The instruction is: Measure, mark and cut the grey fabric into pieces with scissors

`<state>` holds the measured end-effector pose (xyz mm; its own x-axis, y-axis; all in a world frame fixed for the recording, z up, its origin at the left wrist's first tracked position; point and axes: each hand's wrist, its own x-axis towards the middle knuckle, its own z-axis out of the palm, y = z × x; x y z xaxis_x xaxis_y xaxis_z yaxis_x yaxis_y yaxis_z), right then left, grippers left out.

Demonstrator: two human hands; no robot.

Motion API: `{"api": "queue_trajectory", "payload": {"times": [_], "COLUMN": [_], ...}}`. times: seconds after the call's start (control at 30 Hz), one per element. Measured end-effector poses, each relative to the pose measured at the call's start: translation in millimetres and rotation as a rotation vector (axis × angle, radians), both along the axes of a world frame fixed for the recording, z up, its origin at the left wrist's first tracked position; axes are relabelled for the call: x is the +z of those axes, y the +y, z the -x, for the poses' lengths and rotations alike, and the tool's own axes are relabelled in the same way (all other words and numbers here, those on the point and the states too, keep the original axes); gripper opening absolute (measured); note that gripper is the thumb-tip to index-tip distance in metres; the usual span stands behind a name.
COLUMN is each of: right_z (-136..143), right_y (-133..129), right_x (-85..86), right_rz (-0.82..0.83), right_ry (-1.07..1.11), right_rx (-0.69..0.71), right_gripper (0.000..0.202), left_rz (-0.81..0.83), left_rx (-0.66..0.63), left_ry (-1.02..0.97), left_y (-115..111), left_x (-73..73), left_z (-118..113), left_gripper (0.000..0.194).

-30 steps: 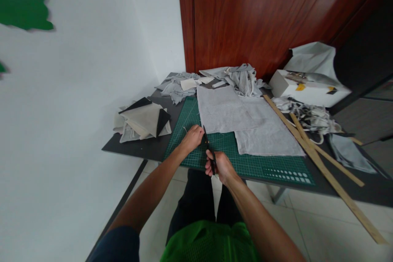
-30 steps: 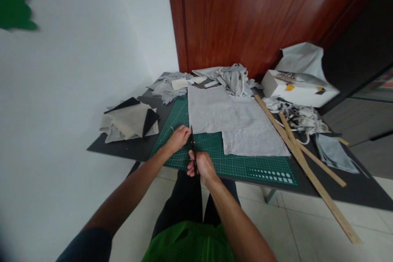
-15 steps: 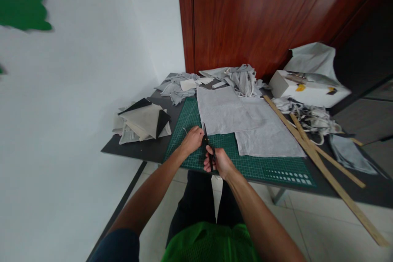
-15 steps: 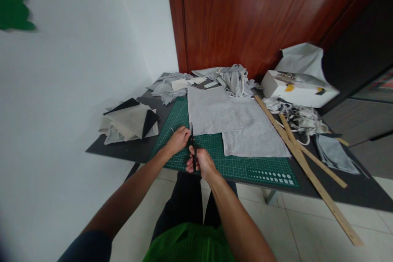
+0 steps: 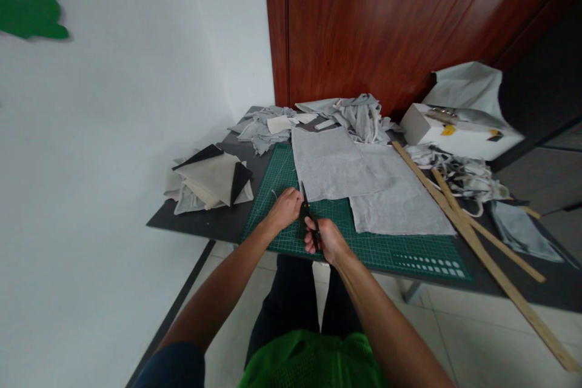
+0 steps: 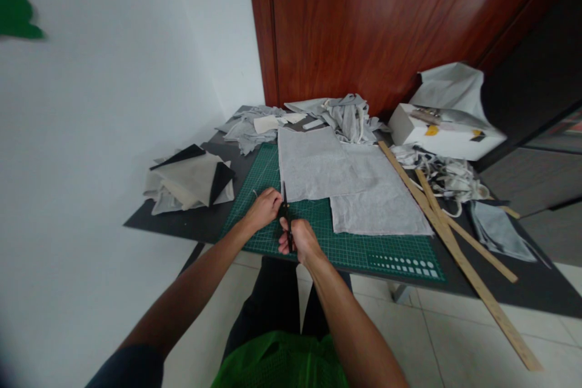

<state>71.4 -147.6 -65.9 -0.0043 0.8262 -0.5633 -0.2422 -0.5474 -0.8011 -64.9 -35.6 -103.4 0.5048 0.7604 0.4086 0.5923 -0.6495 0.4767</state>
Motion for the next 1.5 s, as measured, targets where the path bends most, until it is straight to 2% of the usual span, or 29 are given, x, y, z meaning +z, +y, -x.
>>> {"api": "queue_trajectory", "payload": {"times": [0.4, 0.7, 0.93, 1.17, 1.3, 1.5], "right_z": [-4.6, -4.5, -6.8, -4.2, -7.1, -5.7], "right_y": [16.4, 19.5, 35.0, 37.6, 43.7, 55.2], "right_x": [5.9, 1.1, -1.9, 0.5, 1.4, 0.3], "right_rz": [-0.006, 0.002, -0.035, -0.014, -0.025, -0.036], "right_ry": [0.001, -0.034, 0.002, -0.061, -0.027, 0.014], "right_rx": [0.052, 0.024, 0.043, 0.023, 0.055, 0.033], "right_gripper": [0.031, 0.025, 0.026, 0.019, 0.022, 0.023], "left_rz": [0.03, 0.027, 0.046, 0.052, 0.043, 0.034], "left_rx": [-0.004, -0.008, -0.008, 0.014, 0.033, 0.051], "left_ry": [0.01, 0.004, -0.013, -0.009, 0.002, 0.045], "left_y": [0.8, -0.3, -1.1, -3.3, -4.3, -5.2], "left_x": [-0.8, 0.6, 0.7, 3.1, 4.3, 5.6], "left_z": [1.2, 0.7, 2.5, 1.3, 0.8, 1.1], "left_gripper": [0.021, 0.021, 0.023, 0.022, 0.022, 0.022]}}
